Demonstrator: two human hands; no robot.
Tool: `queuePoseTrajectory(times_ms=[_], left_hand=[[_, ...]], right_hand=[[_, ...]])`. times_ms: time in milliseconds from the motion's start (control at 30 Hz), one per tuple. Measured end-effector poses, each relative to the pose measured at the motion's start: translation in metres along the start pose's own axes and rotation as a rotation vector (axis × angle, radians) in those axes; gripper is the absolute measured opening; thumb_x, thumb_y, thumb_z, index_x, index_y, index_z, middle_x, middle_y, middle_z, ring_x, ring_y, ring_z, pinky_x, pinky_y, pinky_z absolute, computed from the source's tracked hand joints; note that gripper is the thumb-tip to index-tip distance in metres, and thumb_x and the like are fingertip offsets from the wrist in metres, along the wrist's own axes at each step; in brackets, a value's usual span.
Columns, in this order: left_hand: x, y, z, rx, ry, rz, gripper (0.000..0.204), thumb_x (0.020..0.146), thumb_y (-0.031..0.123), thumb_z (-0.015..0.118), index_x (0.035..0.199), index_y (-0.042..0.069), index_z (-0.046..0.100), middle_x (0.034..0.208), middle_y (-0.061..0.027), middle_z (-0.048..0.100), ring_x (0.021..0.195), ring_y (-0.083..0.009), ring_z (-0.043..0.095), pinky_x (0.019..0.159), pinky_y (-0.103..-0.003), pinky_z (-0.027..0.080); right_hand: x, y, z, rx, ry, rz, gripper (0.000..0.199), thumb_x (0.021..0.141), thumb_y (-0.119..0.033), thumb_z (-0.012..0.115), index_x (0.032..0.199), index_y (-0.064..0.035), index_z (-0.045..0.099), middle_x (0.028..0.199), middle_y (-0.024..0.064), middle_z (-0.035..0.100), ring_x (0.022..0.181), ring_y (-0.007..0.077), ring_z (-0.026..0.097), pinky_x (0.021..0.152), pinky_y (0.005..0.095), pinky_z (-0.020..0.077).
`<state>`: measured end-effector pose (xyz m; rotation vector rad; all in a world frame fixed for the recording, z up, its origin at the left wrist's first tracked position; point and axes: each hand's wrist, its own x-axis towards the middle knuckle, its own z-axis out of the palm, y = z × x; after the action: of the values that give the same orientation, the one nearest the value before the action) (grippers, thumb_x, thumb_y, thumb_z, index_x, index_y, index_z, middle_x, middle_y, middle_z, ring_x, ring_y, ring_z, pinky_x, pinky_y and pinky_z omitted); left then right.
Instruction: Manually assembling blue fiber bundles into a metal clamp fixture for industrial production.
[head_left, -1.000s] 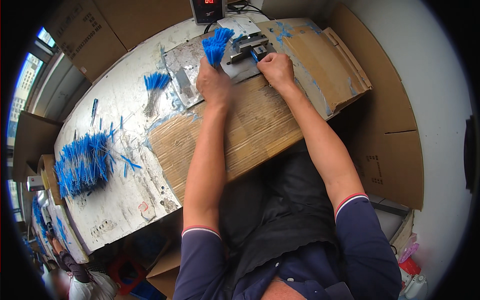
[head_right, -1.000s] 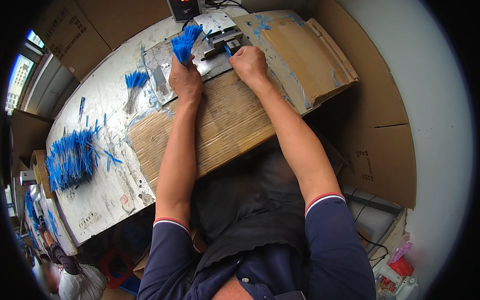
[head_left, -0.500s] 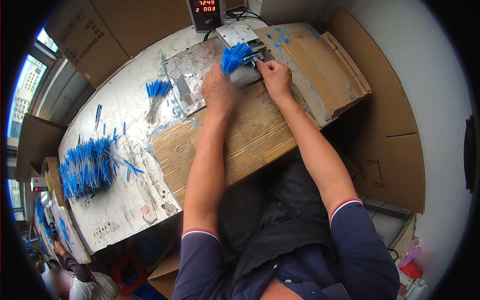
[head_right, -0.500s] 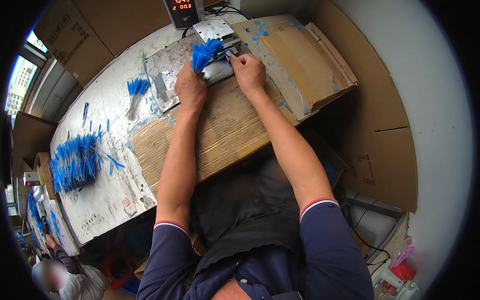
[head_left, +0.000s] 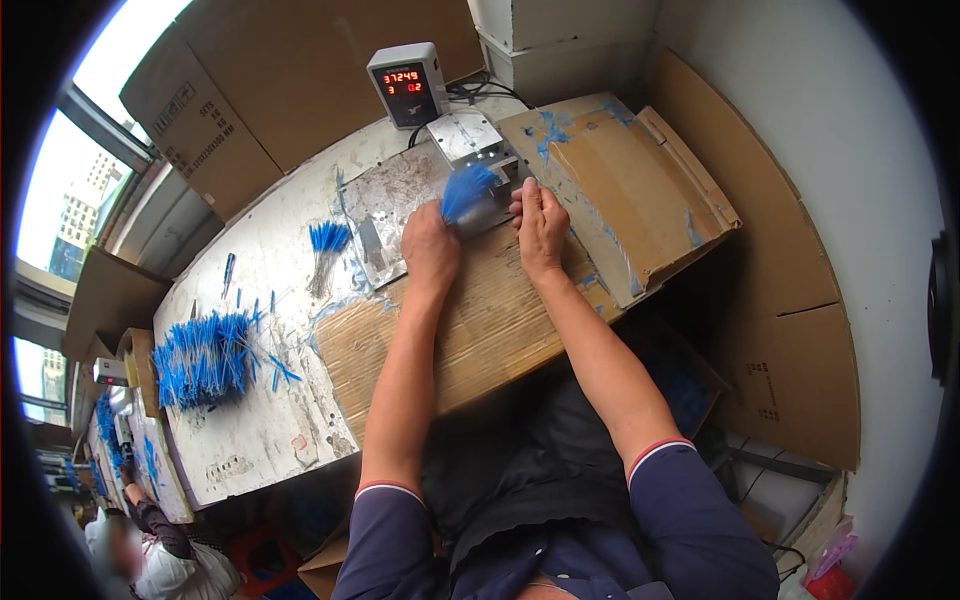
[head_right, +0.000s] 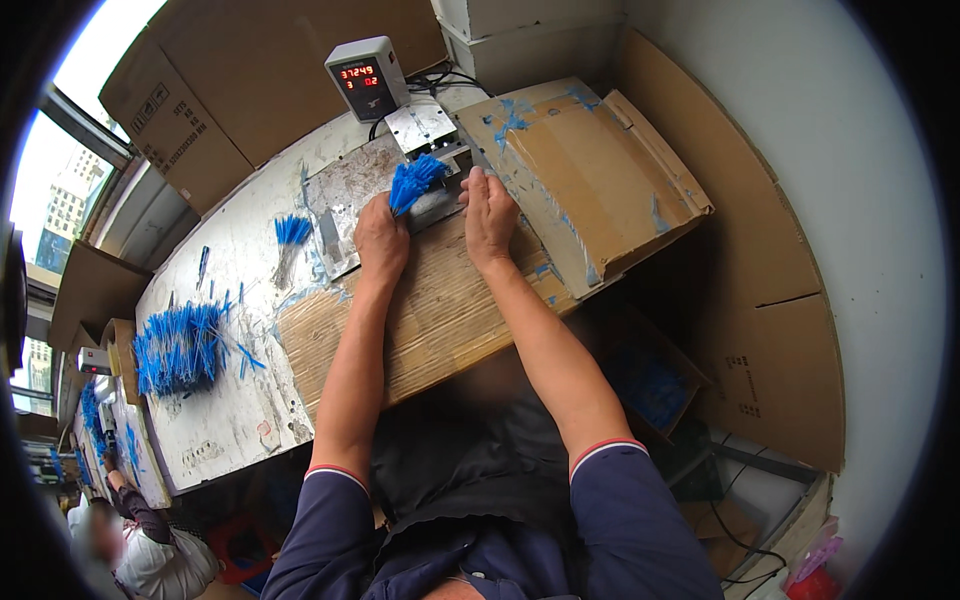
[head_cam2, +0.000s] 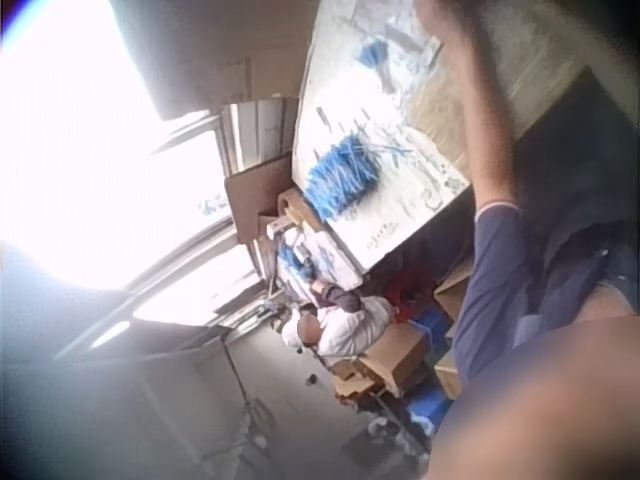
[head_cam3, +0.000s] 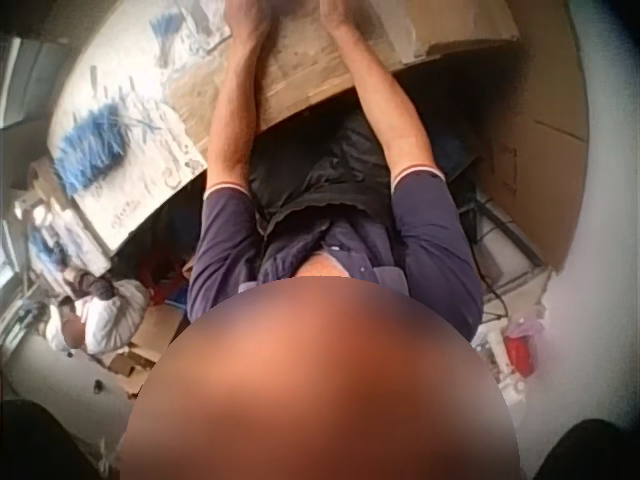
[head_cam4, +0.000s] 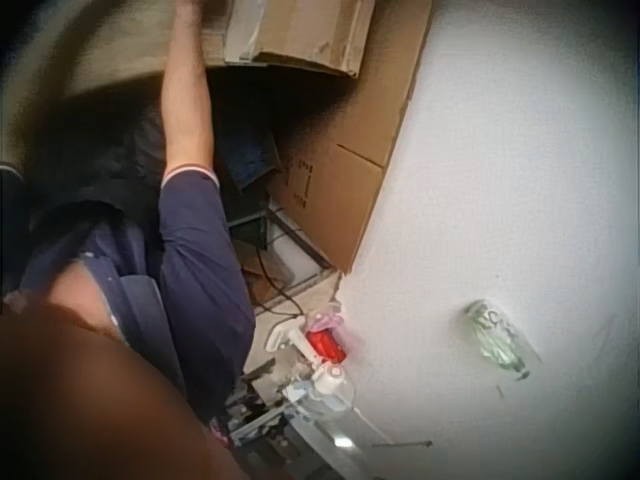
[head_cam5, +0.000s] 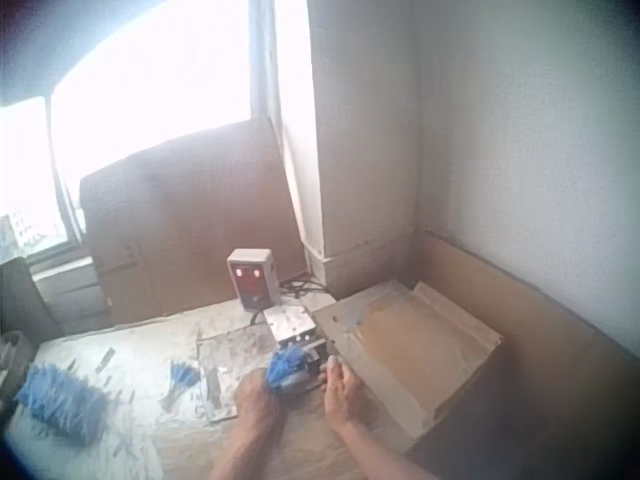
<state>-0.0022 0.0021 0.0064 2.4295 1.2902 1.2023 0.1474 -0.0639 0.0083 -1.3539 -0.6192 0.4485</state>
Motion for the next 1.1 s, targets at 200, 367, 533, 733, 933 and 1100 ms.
queuePoseTrajectory(times_ms=[200,367,533,733,933,1100], left_hand=[[0.008,0.009,-0.007,0.065,-0.018,0.03,0.017,0.079,0.003,0.064,0.096,0.004,0.061,0.092,-0.0168,0.064,0.09,-0.0378,0.061,0.08,-0.048,0.049],[0.005,0.005,0.001,0.038,0.016,0.036,0.015,0.082,0.003,0.06,0.097,0.004,0.061,0.092,-0.0175,0.064,0.091,-0.0387,0.061,0.079,-0.049,0.049],[-0.007,-0.022,-0.002,-0.364,-0.041,-0.257,0.014,0.097,0.017,0.063,0.1,0.004,0.066,0.086,-0.008,0.066,0.081,-0.0253,0.062,0.072,-0.039,0.049],[-0.04,0.03,-0.025,-0.908,-0.045,-0.374,0.016,0.1,0.02,0.065,0.094,0.005,0.067,0.081,0.0006,0.064,0.075,-0.0096,0.058,0.069,-0.029,0.047],[-0.062,0.02,-0.021,-0.687,0.053,-0.343,0.013,0.096,0.017,0.067,0.099,0.004,0.068,0.081,-0.0046,0.067,0.077,-0.0151,0.062,0.073,-0.034,0.051],[-0.065,0.011,-0.027,-0.872,-0.066,-0.487,0.012,0.095,0.01,0.066,0.104,0.002,0.069,0.091,-0.0043,0.072,0.086,-0.0134,0.065,0.081,-0.032,0.053]], right_hand=[[0.002,-0.006,0.003,0.176,-0.026,0.094,0.041,0.106,-0.041,0.052,0.092,-0.0038,0.065,0.074,-0.0008,0.06,0.059,0.0037,0.049,0.047,0.0187,0.041],[-0.002,-0.006,-0.007,0.239,-0.002,0.116,0.039,0.106,-0.04,0.053,0.093,-0.0048,0.065,0.075,-0.0017,0.059,0.059,0.0031,0.049,0.048,0.0184,0.0415],[-0.003,-0.022,-0.008,0.046,-0.079,-0.081,0.041,0.105,-0.039,0.055,0.101,0.0003,0.067,0.092,0.0068,0.067,0.082,0.0171,0.063,0.071,0.0297,0.0529],[0.009,-0.119,0.003,-0.114,-0.458,-0.441,0.054,0.105,-0.049,0.048,0.107,0.0021,0.066,0.11,0.018,0.066,0.106,0.0329,0.06,0.095,0.0393,0.0454],[-0.006,-0.074,0.043,-0.447,-1.079,-0.307,0.059,0.104,-0.054,0.043,0.111,-0.0008,0.068,0.111,0.0198,0.067,0.104,0.0354,0.063,0.091,0.039,0.0467],[-0.01,-0.131,0.048,-0.274,-1.051,-0.336,0.064,0.105,-0.057,0.04,0.119,-0.0011,0.068,0.123,0.0197,0.067,0.114,0.0306,0.063,0.099,0.0346,0.0455]])
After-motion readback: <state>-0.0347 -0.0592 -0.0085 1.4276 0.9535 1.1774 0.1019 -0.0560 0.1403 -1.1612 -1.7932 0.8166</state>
